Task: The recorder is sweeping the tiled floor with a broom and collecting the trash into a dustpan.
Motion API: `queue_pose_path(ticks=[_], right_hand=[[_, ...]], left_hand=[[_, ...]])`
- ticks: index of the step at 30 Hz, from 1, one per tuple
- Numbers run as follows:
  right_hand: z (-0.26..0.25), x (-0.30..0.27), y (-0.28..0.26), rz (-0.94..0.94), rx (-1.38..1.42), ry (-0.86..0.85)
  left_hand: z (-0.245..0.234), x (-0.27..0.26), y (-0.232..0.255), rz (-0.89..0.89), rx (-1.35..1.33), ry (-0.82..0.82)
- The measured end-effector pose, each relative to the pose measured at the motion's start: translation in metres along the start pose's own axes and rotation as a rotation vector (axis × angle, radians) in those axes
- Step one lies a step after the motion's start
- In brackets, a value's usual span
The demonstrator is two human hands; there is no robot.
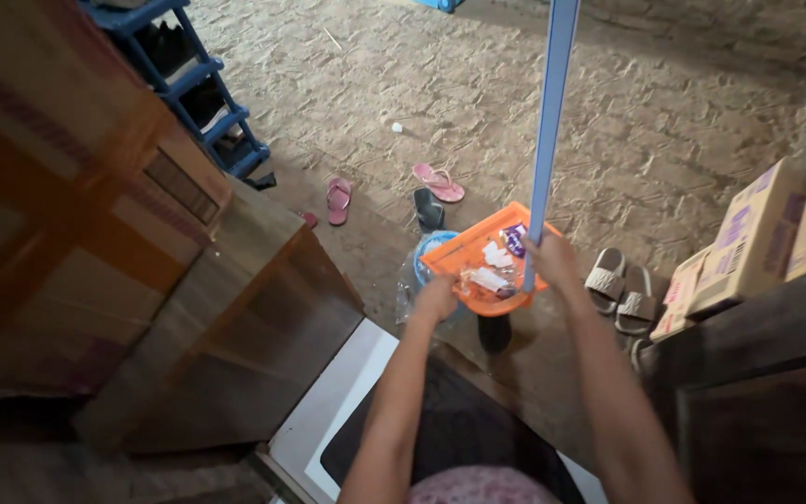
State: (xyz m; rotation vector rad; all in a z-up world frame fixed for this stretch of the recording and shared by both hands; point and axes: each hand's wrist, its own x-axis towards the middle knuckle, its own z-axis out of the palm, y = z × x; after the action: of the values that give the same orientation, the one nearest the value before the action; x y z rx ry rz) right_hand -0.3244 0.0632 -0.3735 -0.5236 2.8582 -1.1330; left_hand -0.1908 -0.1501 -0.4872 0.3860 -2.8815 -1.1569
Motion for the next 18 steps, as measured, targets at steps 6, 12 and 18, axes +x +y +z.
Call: queue_pose_path(ticks=[6,12,18], right_hand=[[0.008,0.023,0.025,-0.153,-0.07,0.035],[0.024,0.027,0.018,-0.224,-0.138,0.069],[0.05,0.046,0.005,-0.253,-0.297,0.043]], left_hand=[[0.059,0.004,-0.025,0.19,0.022,-0.003],[0.087,0.011,-0.033,0.102,0.037,-0.089],[0.11,0.035,-0.053,0.181,0.002,-0.025]])
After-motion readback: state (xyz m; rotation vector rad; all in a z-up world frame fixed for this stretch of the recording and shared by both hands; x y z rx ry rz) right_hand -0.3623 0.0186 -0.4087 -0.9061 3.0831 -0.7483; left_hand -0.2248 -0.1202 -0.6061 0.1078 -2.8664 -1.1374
